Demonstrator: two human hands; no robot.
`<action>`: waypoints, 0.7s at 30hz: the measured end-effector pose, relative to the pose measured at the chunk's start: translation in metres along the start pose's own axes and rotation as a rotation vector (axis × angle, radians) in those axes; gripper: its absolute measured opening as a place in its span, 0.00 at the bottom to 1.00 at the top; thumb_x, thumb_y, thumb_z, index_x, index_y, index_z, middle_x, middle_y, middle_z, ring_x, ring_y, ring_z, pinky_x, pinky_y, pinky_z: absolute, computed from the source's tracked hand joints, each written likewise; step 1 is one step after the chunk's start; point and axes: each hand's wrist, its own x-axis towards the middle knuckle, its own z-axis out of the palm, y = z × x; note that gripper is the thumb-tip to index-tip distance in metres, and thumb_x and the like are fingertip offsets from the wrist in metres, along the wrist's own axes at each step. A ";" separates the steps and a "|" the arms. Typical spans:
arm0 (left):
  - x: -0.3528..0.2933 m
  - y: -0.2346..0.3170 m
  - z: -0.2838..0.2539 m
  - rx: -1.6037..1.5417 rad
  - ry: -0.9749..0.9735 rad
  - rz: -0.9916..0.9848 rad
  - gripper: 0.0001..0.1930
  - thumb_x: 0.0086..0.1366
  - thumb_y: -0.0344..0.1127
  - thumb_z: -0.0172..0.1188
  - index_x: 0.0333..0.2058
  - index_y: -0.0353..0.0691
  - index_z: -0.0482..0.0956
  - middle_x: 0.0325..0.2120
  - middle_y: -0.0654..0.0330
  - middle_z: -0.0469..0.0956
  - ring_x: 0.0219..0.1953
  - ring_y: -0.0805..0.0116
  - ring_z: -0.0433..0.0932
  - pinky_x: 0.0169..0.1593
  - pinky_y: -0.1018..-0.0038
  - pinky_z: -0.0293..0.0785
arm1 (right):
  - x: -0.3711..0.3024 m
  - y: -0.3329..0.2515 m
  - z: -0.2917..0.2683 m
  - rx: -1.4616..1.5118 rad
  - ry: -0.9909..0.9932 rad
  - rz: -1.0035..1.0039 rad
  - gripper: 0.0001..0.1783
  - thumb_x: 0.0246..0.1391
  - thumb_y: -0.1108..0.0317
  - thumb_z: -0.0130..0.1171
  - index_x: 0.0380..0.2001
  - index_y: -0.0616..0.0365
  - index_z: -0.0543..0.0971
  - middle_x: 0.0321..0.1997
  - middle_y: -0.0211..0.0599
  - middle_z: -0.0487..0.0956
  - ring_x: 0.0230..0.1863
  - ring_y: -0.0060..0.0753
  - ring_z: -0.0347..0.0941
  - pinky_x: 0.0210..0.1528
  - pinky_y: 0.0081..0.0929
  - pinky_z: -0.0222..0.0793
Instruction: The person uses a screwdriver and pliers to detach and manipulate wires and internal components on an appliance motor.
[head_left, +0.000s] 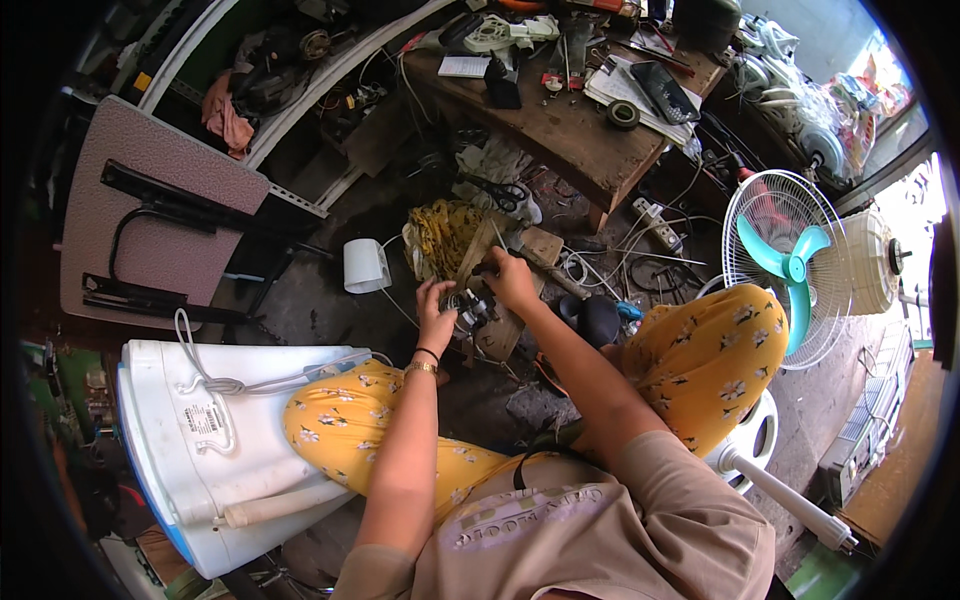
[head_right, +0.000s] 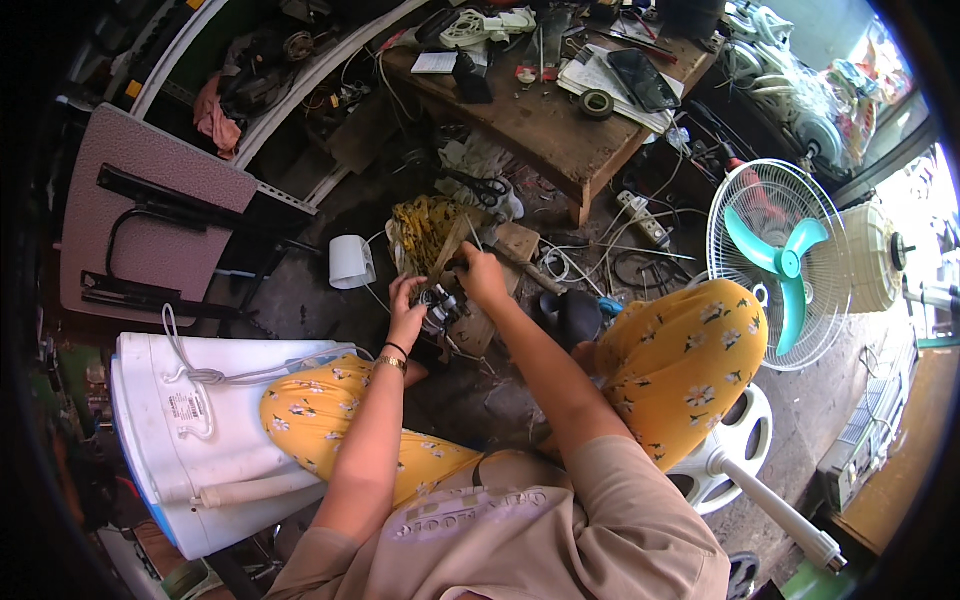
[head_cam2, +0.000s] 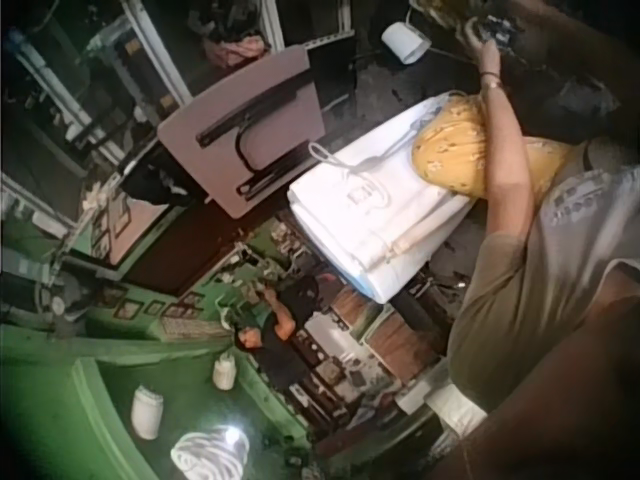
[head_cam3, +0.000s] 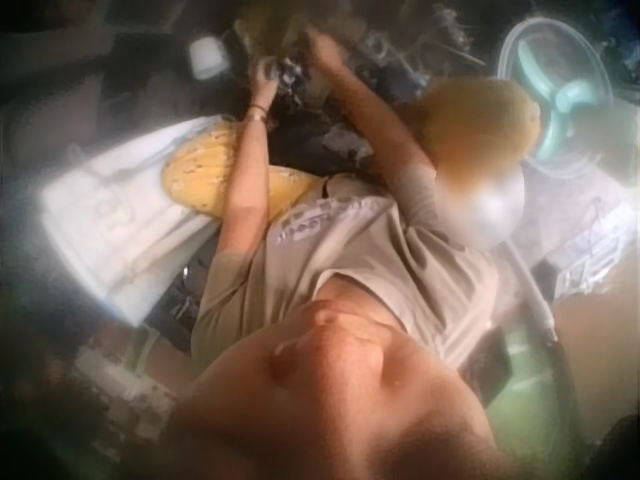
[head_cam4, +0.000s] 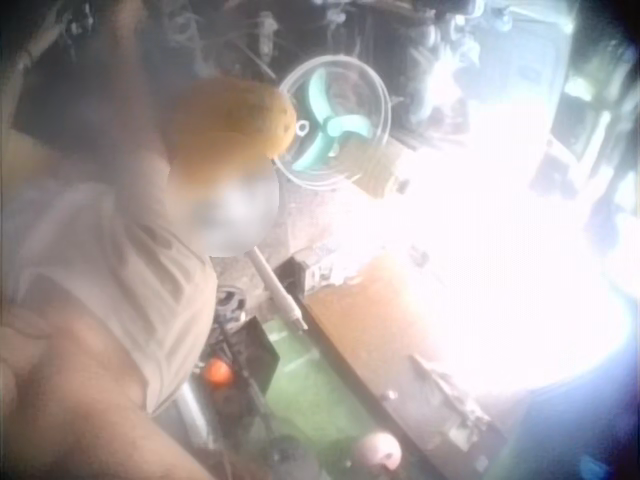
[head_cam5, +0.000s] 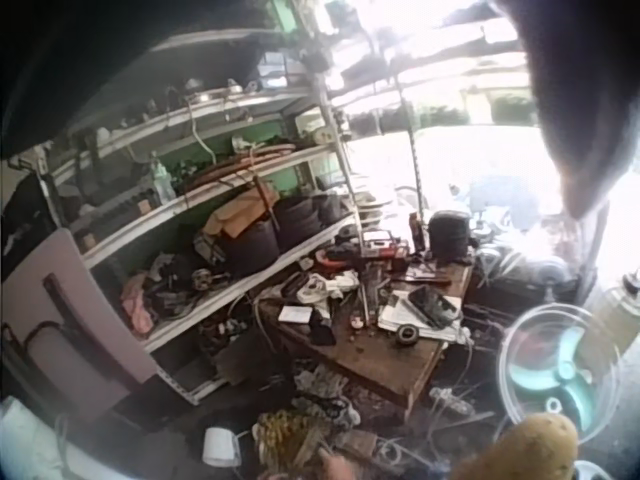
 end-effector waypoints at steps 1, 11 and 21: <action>0.007 0.005 0.003 0.006 0.066 0.057 0.20 0.51 0.27 0.62 0.46 0.46 0.77 0.55 0.54 0.66 0.60 0.51 0.65 0.62 0.61 0.62 | 0.002 0.005 -0.002 0.046 0.011 -0.007 0.14 0.46 0.74 0.63 0.38 0.60 0.75 0.35 0.51 0.81 0.40 0.59 0.77 0.40 0.45 0.71; 0.072 0.050 0.024 0.254 -0.236 0.070 0.15 0.56 0.38 0.67 0.42 0.43 0.82 0.38 0.57 0.81 0.42 0.55 0.79 0.45 0.63 0.75 | 0.014 0.040 -0.007 0.063 -0.022 -0.082 0.15 0.49 0.72 0.63 0.41 0.62 0.76 0.37 0.56 0.80 0.42 0.61 0.75 0.41 0.47 0.70; 0.096 0.057 0.031 0.448 -0.405 0.290 0.09 0.58 0.31 0.60 0.37 0.34 0.79 0.35 0.47 0.79 0.39 0.45 0.78 0.43 0.59 0.75 | 0.019 0.046 -0.017 0.063 -0.085 -0.175 0.13 0.51 0.70 0.62 0.40 0.60 0.74 0.34 0.56 0.79 0.39 0.62 0.74 0.38 0.48 0.69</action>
